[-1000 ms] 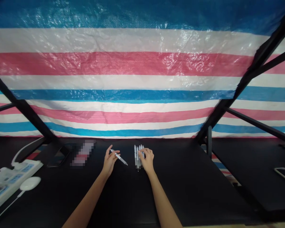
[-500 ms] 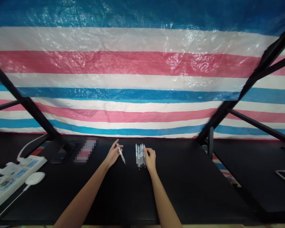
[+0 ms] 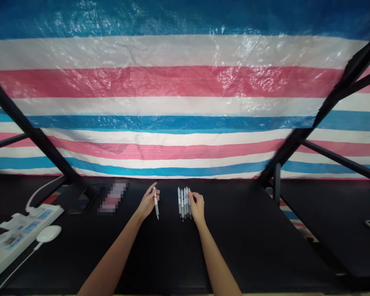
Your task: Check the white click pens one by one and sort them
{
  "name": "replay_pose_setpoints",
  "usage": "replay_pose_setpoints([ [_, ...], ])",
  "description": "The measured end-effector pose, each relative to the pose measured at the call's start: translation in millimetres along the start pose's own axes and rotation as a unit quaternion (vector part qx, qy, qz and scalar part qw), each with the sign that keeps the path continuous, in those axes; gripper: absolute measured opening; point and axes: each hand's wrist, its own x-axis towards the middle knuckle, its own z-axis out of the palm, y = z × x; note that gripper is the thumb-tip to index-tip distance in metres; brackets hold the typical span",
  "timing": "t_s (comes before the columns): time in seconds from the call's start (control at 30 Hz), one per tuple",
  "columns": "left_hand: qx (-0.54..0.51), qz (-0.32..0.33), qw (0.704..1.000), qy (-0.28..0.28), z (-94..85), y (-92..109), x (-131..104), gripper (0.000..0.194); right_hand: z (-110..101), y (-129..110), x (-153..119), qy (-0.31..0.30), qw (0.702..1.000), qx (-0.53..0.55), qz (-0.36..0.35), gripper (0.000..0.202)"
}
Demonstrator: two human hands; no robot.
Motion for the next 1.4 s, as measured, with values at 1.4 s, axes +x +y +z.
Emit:
replay_pose_setpoints([
  [1.4, 0.749, 0.202, 0.622, 0.105, -29.7, 3.1, 0.8, 0.036, -13.9, -6.1, -23.2, -0.018, 0.958, -0.287, -0.005, 0.021],
])
